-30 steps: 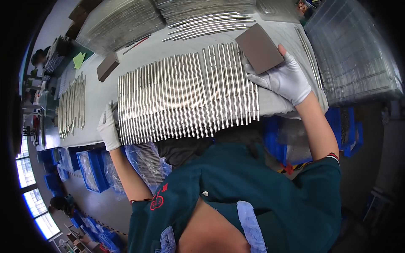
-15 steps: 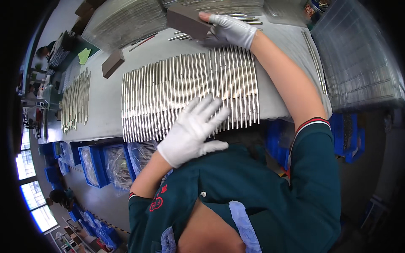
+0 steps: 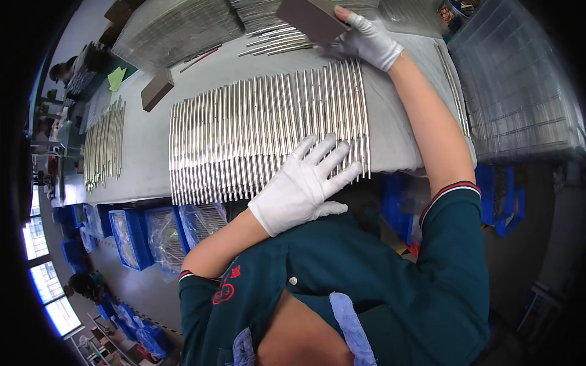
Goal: The recorder is using a sanding block to smooth the surface of multiple metal rods arranged on a table.
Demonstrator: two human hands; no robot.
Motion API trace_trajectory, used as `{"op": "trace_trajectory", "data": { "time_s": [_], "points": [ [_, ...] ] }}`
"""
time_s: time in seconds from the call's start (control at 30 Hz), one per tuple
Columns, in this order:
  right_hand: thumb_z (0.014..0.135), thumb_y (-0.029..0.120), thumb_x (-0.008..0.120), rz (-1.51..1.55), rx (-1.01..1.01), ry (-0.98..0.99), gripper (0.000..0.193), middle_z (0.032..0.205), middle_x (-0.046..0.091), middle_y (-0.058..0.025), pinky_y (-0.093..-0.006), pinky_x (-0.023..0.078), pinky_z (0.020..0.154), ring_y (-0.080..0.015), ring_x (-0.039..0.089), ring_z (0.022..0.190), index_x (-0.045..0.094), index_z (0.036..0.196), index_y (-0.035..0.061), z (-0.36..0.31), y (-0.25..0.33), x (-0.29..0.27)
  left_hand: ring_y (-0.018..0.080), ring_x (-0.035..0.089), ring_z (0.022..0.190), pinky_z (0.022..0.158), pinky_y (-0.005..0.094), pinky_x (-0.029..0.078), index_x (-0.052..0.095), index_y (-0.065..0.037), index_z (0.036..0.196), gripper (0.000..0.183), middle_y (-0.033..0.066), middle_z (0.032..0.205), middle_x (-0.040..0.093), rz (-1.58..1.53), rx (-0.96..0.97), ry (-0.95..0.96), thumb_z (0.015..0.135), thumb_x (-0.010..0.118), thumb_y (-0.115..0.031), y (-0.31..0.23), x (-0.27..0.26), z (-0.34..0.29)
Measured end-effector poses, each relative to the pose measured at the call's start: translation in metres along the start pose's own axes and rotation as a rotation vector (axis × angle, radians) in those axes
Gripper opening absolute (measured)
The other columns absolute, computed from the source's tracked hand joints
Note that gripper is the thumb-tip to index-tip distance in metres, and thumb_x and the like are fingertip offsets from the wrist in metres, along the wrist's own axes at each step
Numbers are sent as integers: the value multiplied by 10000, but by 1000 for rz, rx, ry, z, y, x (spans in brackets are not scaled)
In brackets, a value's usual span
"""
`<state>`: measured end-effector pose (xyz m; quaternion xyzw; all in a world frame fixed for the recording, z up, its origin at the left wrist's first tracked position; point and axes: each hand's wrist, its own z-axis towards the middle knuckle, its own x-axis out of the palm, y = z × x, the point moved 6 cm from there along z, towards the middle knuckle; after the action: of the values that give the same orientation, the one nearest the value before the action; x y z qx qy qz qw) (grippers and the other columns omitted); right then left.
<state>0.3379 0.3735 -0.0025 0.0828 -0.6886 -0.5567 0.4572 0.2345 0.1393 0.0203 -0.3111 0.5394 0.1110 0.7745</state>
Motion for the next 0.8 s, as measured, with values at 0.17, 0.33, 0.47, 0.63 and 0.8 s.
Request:
{"op": "trace_trajectory", "data": {
  "time_s": [0.17,0.33,0.47,0.63,0.8],
  "points": [
    [894,451,575,-302,32,-105,647,1252,550,-129,-311,408,1023,-212,542,1146,429,1336,0,-14,-6,-9,370,414,1236,1060,494,307,457,-100,1280,625,177,1274,471,-40,177,-75,771,661,-401,-18,22,31],
    [886,429,599,-219,78,-1,646,1254,545,-118,-332,390,1039,-194,519,1171,439,1324,-18,-16,-15,13,350,424,1231,1048,454,333,500,-77,1229,508,161,1252,484,-19,130,-144,810,613,-340,-18,27,39],
    [886,413,607,-246,3,-77,646,1253,544,-114,-303,459,965,-173,561,1108,434,1318,-35,-10,-15,16,347,439,1215,1043,440,344,518,-26,1165,494,164,1212,499,-39,99,-121,791,627,-331,-18,25,40],
    [893,433,583,-626,-7,-179,537,1061,641,-77,-242,467,882,-127,587,991,596,1171,-26,-9,-12,22,349,452,1198,1035,444,357,531,-1,1109,471,166,1181,509,-41,84,-126,768,652,-302,-18,24,40],
    [889,440,588,-528,24,-171,555,1085,635,-86,-252,449,908,-124,588,984,586,1191,-26,-15,-12,28,350,451,1200,1036,443,357,535,-10,1110,466,163,1179,513,-51,84,-120,758,665,-287,-17,22,38]
  ]
}}
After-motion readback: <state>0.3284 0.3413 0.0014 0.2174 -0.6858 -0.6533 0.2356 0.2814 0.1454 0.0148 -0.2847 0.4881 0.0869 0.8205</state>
